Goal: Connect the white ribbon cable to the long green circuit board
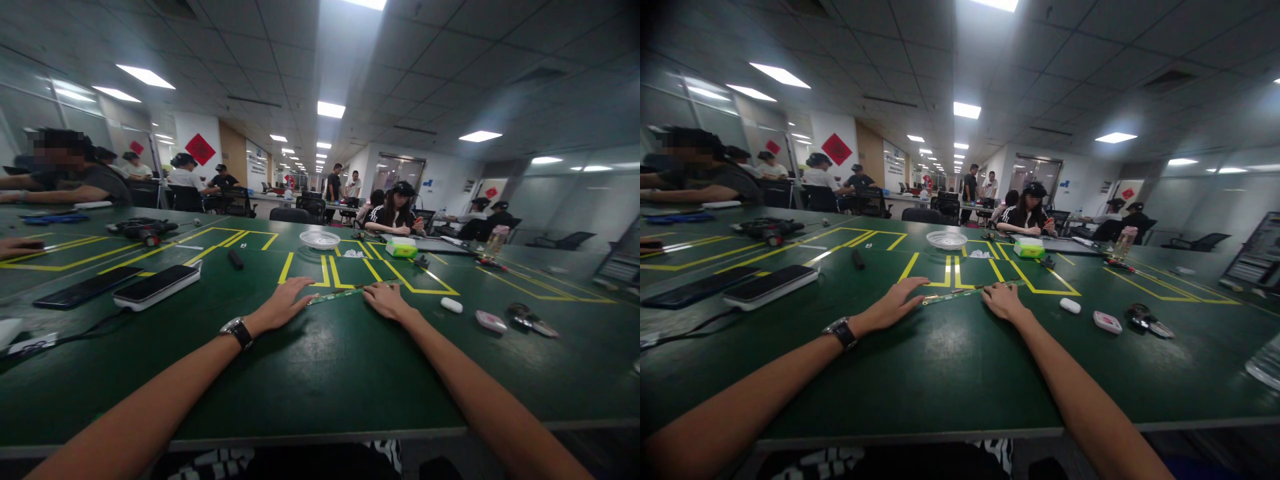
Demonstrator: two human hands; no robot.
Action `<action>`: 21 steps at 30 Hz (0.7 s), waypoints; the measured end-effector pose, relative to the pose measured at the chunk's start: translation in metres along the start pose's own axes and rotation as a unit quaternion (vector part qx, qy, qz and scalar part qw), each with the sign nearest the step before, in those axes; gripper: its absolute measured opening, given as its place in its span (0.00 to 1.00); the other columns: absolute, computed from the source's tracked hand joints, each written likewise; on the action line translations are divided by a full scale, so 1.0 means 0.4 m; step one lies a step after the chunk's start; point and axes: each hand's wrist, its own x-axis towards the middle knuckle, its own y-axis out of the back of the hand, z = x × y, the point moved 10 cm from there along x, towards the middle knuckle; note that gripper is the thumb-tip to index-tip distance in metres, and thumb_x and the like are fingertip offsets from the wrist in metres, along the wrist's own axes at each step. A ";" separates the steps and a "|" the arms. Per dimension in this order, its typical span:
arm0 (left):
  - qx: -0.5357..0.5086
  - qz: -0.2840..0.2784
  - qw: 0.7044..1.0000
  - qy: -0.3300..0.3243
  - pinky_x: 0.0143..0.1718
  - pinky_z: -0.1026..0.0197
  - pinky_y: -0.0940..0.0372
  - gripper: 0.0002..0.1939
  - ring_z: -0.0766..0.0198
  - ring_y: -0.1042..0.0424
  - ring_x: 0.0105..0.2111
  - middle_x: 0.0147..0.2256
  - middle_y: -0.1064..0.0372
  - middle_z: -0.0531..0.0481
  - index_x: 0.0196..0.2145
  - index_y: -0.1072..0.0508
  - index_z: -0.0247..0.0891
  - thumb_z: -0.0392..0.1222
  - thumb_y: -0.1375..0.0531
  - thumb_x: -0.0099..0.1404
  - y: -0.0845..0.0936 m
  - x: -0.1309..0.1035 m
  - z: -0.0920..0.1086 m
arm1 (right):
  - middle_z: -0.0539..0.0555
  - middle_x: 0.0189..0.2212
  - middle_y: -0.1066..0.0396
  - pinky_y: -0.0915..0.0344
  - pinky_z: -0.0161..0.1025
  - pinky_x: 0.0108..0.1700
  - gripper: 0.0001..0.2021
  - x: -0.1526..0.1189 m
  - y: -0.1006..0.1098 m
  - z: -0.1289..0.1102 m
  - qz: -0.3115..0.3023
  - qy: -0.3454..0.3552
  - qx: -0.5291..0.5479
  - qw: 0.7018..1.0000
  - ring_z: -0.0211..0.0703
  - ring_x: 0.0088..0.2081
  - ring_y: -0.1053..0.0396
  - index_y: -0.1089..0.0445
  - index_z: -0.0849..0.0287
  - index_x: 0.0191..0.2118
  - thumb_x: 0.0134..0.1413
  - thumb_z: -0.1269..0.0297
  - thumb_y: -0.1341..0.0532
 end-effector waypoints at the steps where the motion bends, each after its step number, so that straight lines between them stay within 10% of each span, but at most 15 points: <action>1: 0.002 0.004 1.000 -0.001 0.63 0.48 0.47 0.22 0.53 0.41 0.61 0.60 0.39 0.43 0.60 0.38 0.38 0.50 0.51 0.74 0.004 0.001 -0.002 | 0.63 0.56 0.32 0.50 0.62 0.58 0.21 -0.002 0.000 -0.025 -0.005 0.025 0.006 1.000 0.57 0.58 0.37 0.30 0.57 0.56 0.68 0.56 0.53; 13: 0.047 -0.181 0.982 -0.014 0.62 0.44 0.52 0.37 0.46 0.52 0.67 0.68 0.56 0.38 0.68 0.50 0.40 0.63 0.49 0.70 -0.120 -0.042 0.010 | 0.55 0.57 0.31 0.43 0.43 0.61 0.16 -0.156 0.079 -0.422 -0.014 0.357 0.190 0.915 0.45 0.58 0.36 0.30 0.55 0.55 0.65 0.63 0.44; 17: 0.057 -0.184 0.981 -0.009 0.62 0.46 0.53 0.38 0.46 0.52 0.67 0.68 0.56 0.36 0.68 0.49 0.39 0.65 0.51 0.70 -0.133 -0.047 0.005 | 0.56 0.50 0.26 0.40 0.39 0.57 0.14 -0.067 0.101 -0.197 0.063 0.075 0.074 0.992 0.44 0.52 0.31 0.26 0.56 0.50 0.65 0.64 0.46; 21: 0.077 -0.180 0.981 0.006 0.63 0.45 0.56 0.42 0.45 0.55 0.67 0.68 0.59 0.34 0.68 0.48 0.36 0.69 0.52 0.68 -0.130 -0.045 -0.008 | 0.68 0.45 0.26 0.37 0.48 0.52 0.14 -0.056 0.087 0.020 0.065 -0.066 0.021 0.996 0.58 0.50 0.31 0.24 0.65 0.45 0.61 0.66 0.44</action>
